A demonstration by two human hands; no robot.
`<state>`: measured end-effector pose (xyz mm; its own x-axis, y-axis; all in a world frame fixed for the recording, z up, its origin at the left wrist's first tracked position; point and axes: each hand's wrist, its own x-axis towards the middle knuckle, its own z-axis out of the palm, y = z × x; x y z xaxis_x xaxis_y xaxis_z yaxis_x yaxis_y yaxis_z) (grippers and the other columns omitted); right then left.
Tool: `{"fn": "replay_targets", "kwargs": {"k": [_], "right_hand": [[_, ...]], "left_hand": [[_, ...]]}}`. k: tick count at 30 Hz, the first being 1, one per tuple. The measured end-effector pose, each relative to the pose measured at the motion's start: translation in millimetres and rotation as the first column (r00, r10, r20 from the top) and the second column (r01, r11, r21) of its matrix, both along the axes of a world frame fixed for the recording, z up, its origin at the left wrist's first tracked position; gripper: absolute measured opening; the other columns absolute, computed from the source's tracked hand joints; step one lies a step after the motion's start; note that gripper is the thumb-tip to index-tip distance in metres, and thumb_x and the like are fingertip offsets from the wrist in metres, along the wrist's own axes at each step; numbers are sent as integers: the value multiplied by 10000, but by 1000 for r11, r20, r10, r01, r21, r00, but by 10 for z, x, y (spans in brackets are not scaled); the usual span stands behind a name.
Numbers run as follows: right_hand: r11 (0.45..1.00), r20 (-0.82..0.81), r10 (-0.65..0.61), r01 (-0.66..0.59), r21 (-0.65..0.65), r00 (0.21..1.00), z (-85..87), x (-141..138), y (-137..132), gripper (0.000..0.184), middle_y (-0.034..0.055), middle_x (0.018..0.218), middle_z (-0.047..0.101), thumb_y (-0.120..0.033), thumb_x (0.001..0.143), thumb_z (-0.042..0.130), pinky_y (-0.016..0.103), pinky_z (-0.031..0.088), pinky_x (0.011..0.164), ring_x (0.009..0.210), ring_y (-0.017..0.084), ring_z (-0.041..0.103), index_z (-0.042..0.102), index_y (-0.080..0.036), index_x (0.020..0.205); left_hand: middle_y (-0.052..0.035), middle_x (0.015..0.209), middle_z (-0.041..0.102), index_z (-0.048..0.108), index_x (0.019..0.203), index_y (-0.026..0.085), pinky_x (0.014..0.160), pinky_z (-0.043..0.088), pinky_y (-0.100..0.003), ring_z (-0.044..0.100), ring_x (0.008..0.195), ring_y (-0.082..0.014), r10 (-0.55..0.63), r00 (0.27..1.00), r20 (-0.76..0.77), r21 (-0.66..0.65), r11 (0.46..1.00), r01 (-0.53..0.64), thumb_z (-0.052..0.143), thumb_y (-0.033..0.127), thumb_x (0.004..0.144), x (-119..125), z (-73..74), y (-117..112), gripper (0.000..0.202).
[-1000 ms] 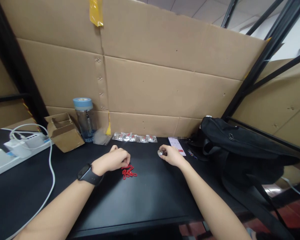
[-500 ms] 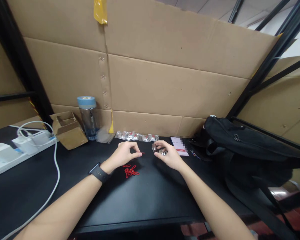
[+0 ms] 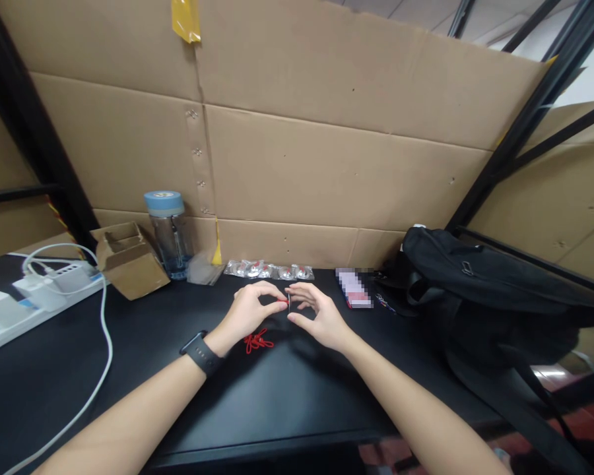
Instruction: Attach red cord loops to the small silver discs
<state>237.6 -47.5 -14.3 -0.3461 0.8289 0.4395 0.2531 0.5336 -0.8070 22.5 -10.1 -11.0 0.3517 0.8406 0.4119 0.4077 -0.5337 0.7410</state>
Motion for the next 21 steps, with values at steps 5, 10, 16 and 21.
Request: {"fn": "replay_targets", "kwargs": {"k": [5,10,16,21], "right_hand": [[1000,-17,3,-3,-7,1000,-10,-2,4,534,86,1322,645,-286,829,759,363,549,924,1161,219,659,525,-275,1309],[999,29,-28,27,33,999,10,1,-5,481,75,1268,672,-285,834,749,369,553,912,1150,229,665,575,-271,1282],[998,50,-30,27,58,998,4,-4,-1,488,70,1225,689,-272,833,742,360,562,893,1115,224,682,579,-262,1293],[997,47,-50,47,60,998,-8,-11,6,465,70,1208,696,-286,834,745,354,562,884,1090,219,691,591,-254,1271]], "left_hand": [[-15,1080,705,789,850,280,986,455,-377,654,1029,-214,77,997,-15,117,990,-75,732,398,830,42,-2,-51,133],[-12,1086,695,772,853,285,944,417,-395,621,1080,-228,106,988,-116,178,980,-84,677,344,890,83,80,-160,117],[-33,1131,683,749,897,274,900,344,-410,583,1113,-250,167,964,-205,230,966,-118,615,331,930,117,91,-216,150],[-20,1140,668,740,912,282,864,318,-389,567,1116,-240,162,960,-229,256,961,-101,602,330,945,117,48,-201,149]]}}
